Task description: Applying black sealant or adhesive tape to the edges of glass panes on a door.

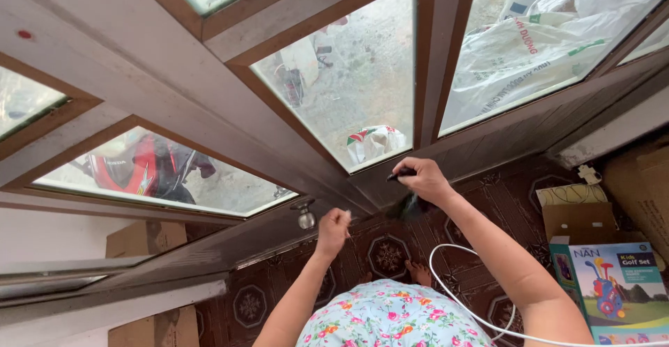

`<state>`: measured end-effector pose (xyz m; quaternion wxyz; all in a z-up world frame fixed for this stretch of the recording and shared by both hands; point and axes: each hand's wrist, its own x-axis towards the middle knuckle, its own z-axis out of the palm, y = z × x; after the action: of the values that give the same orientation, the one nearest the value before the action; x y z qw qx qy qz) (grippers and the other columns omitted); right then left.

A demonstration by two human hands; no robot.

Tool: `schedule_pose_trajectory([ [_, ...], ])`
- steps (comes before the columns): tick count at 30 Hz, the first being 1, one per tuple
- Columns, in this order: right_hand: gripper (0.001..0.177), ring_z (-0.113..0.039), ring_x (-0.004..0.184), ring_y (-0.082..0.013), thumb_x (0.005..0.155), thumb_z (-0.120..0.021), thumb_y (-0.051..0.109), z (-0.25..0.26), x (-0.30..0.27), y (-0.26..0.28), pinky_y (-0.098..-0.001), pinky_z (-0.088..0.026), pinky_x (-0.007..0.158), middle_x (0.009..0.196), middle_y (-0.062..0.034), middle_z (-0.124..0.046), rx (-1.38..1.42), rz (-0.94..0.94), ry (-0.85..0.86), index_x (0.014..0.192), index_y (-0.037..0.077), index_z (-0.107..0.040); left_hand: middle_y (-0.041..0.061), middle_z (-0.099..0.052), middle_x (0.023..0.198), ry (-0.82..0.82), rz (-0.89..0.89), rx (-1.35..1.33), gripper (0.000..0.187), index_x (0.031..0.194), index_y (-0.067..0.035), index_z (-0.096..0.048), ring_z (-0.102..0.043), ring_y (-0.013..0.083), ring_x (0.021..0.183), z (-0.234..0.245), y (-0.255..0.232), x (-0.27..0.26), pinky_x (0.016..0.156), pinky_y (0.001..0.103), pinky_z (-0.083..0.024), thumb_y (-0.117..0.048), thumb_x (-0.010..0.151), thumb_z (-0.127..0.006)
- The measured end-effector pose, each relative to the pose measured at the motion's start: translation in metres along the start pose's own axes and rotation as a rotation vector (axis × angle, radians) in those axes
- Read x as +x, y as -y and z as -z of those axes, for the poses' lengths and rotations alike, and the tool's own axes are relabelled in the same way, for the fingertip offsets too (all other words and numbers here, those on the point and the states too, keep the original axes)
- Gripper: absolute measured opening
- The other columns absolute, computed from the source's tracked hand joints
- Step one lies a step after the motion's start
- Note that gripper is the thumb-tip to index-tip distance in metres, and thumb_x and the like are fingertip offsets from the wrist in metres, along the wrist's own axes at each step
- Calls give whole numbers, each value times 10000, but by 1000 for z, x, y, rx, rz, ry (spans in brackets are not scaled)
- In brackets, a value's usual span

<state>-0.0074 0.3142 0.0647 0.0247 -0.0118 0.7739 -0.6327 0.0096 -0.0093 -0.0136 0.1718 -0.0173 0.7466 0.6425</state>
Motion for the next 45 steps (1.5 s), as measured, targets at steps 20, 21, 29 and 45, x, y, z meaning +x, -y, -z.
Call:
schedule_pose_trajectory([
  [20,257,-721,926,-267,768,-765,29,-35,19,-9,-384,-583,756,1028,-39,-739,-711,374,-477,1007,120,-742,178,-735,965,418,224,957,970,1589,-83,-308,-709,355,982,25,6,-56,880,441,-549,-342,788,-790],
  [21,260,-722,947,-264,763,-764,25,-36,19,-10,-380,-586,768,1026,-42,-737,-747,404,-489,1006,114,-739,176,-734,979,437,217,973,939,1573,-81,-347,-703,356,994,26,9,-57,884,442,-544,-352,794,-797],
  [29,298,-720,945,-269,732,-764,12,-41,24,-16,-397,-595,740,1011,-62,-741,-866,418,-486,1017,100,-770,183,-748,979,494,291,964,915,1567,-70,-362,-720,338,997,37,7,-63,886,434,-550,-346,798,-773],
  [45,253,-712,930,-257,810,-744,38,-51,25,-12,-381,-577,748,1062,-26,-715,-731,346,-516,1045,133,-735,184,-737,1035,474,285,961,880,1539,-64,-417,-703,346,1048,50,16,-61,912,440,-546,-373,800,-783],
])
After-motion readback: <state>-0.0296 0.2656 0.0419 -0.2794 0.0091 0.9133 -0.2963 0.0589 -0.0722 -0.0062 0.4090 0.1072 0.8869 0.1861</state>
